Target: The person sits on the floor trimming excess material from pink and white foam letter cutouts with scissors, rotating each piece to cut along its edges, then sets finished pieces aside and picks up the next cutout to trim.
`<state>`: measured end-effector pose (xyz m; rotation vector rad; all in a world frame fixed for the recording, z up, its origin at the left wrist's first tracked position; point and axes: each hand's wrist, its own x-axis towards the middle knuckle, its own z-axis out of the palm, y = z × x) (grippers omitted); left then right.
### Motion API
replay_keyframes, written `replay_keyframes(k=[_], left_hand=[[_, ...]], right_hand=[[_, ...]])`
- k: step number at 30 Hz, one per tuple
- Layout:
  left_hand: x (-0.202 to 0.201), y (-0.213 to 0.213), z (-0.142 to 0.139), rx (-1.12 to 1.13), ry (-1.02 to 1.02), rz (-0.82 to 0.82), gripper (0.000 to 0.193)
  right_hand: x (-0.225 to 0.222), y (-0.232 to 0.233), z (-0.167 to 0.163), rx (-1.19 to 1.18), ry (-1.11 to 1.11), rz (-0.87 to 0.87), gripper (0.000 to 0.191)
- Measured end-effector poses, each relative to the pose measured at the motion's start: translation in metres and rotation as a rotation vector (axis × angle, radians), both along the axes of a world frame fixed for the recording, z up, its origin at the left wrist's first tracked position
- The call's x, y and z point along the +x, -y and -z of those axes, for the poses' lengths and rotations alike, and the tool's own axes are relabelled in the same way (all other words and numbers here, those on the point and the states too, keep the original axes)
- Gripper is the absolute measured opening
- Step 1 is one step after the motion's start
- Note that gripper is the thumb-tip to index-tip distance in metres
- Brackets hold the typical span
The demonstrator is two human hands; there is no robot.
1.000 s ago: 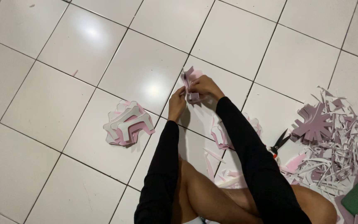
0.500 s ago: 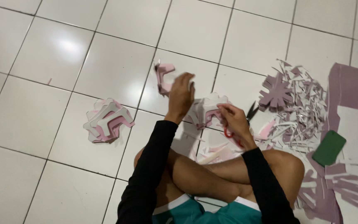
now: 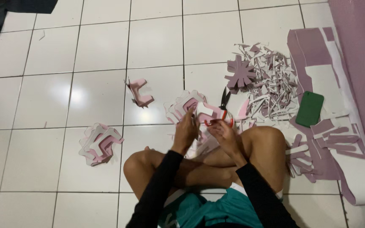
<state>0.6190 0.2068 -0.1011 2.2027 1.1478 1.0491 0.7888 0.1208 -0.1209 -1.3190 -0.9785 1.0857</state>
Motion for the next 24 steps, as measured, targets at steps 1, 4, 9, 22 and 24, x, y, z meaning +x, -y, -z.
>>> replay_keyframes(k=[1,4,9,22,24], left_hand=[[-0.003,0.033,-0.012,-0.120,0.102,-0.005,0.054],[-0.009,0.106,-0.043,-0.526,0.330,-0.066,0.057],[-0.031,0.156,-0.080,-0.687,0.592,0.009,0.051],[-0.037,0.187,-0.107,-0.753,0.644,-0.045,0.040],[-0.039,0.185,-0.096,-0.902,0.806,-0.043,0.037]], right_hand=[[-0.011,0.007,-0.011,0.000,-0.029,0.036,0.044],[-0.027,0.034,-0.045,-0.032,0.133,0.042,0.034],[-0.054,0.082,-0.104,0.020,0.468,0.006,0.030],[-0.052,0.123,-0.151,0.071,0.444,0.040,0.022],[-0.046,0.121,-0.135,-0.141,0.114,-0.013,0.024]])
